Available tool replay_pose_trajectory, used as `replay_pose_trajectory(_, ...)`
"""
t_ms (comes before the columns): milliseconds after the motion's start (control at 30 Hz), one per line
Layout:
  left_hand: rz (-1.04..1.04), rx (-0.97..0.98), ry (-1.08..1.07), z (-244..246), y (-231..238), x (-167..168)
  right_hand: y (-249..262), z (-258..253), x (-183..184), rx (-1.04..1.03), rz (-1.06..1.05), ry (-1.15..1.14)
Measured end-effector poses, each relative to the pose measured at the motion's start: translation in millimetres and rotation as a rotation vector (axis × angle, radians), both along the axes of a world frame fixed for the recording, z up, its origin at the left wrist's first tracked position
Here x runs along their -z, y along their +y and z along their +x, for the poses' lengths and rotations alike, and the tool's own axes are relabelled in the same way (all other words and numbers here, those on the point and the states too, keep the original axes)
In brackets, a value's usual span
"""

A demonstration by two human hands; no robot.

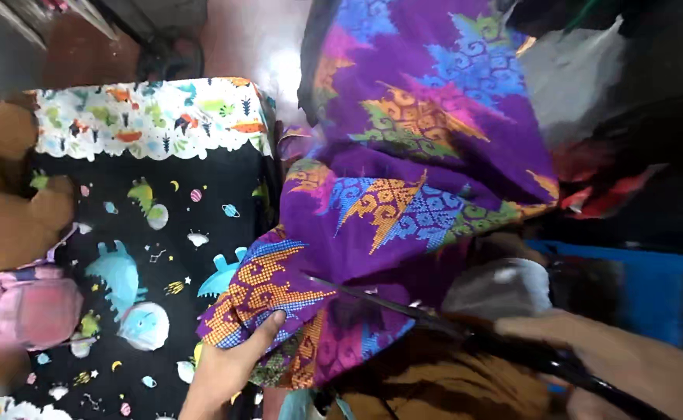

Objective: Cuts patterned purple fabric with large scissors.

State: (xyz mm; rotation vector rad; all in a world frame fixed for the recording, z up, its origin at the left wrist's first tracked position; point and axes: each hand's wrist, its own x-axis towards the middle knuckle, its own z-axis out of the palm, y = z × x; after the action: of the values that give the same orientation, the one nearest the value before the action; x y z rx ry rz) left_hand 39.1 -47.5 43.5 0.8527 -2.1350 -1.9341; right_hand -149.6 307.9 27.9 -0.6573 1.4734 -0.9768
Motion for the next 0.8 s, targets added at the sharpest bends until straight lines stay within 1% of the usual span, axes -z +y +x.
replay_pose_trajectory(133,-0.004,0.101,0.031,7,-13,-4,-7,-24,-8,-0.125,-0.019,0.136)
replay_pose_trajectory(333,-0.001,0.105,0.062,10,-18,-5,-15,-35,-10,-0.197,-0.064,0.241)
replay_pose_trajectory(533,0.013,0.121,0.079,10,-16,-4,-19,-24,-4,-0.164,-0.08,0.15)
replay_pose_trajectory(800,0.002,0.058,0.075,10,-6,-8,-20,-7,7,-0.085,-0.146,0.125)
